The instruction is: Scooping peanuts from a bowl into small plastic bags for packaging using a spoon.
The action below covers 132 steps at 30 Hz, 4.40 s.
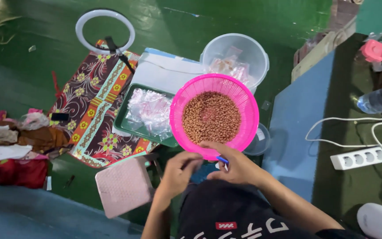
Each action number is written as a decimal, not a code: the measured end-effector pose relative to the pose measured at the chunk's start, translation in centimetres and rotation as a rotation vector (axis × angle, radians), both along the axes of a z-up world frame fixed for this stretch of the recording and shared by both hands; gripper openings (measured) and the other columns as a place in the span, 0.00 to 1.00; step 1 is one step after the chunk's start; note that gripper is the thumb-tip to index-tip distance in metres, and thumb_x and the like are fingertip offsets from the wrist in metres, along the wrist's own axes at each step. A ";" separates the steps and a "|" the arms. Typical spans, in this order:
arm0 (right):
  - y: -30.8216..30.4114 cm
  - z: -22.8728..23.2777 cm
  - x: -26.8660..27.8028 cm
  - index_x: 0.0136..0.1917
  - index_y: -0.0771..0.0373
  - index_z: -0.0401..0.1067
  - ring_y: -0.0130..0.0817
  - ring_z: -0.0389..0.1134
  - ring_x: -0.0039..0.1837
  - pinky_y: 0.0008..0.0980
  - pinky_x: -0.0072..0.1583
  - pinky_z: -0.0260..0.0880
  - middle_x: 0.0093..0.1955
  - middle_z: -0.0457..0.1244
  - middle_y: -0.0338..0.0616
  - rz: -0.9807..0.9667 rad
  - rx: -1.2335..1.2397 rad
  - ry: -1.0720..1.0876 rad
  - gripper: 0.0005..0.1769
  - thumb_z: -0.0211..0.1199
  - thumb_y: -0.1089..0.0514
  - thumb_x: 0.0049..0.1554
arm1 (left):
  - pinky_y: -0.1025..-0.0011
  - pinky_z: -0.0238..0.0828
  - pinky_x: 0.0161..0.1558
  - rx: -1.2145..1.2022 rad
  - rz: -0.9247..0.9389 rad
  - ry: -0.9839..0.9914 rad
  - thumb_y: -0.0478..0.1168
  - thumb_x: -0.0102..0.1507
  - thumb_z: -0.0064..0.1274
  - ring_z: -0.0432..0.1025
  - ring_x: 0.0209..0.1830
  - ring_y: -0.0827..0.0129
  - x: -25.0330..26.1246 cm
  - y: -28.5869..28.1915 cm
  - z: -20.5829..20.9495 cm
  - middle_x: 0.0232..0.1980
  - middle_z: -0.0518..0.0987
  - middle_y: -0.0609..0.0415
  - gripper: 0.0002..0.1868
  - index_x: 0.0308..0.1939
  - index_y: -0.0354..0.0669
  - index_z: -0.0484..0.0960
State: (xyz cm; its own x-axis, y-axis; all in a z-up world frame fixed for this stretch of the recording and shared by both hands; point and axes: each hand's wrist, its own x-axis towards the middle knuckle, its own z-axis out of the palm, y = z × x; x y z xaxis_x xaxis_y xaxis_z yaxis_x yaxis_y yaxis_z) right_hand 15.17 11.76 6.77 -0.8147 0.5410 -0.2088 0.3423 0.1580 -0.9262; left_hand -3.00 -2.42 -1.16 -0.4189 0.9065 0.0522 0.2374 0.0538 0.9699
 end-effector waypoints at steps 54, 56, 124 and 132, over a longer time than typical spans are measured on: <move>0.0 -5.8 0.5 0.41 0.58 0.85 0.30 0.67 0.30 0.25 0.31 0.66 0.33 0.72 0.48 -0.167 -0.045 -0.009 0.07 0.79 0.58 0.47 | 0.70 0.75 0.37 -0.279 0.050 -0.282 0.38 0.55 0.72 0.77 0.32 0.70 3.4 1.6 -0.7 0.27 0.84 0.48 0.07 0.33 0.42 0.90; 0.0 -5.3 0.6 0.42 0.62 0.84 0.31 0.66 0.24 0.24 0.27 0.66 0.26 0.67 0.49 -0.214 -0.146 -0.075 0.07 0.77 0.61 0.48 | 0.68 0.75 0.38 -0.288 0.032 -0.301 0.33 0.53 0.70 0.77 0.32 0.68 3.3 1.6 -0.5 0.27 0.85 0.47 0.06 0.34 0.40 0.90; 7.4 -7.4 2.8 0.62 0.72 0.73 0.42 0.70 0.54 0.35 0.59 0.69 0.52 0.71 0.51 -0.117 0.432 0.232 0.14 0.56 0.65 0.65 | 0.64 0.72 0.48 -0.001 0.423 0.529 0.31 0.62 0.64 0.74 0.46 0.56 4.4 0.9 2.1 0.48 0.80 0.46 0.08 0.45 0.33 0.86; 6.1 -6.9 3.6 0.63 0.74 0.70 0.41 0.72 0.55 0.34 0.60 0.72 0.53 0.68 0.55 -0.261 0.354 0.332 0.14 0.52 0.63 0.68 | 0.59 0.66 0.57 0.158 0.290 0.819 0.32 0.64 0.64 0.71 0.52 0.53 1.1 4.0 0.0 0.52 0.76 0.52 0.05 0.41 0.37 0.83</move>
State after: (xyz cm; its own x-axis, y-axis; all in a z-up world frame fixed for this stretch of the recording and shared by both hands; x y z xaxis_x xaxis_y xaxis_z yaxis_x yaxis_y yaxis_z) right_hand 18.80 17.89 -0.09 -0.6354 0.7243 0.2678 0.1106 0.4285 -0.8967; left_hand -1.92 1.56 -1.17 -0.4075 0.7271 0.5525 0.8591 0.1000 0.5019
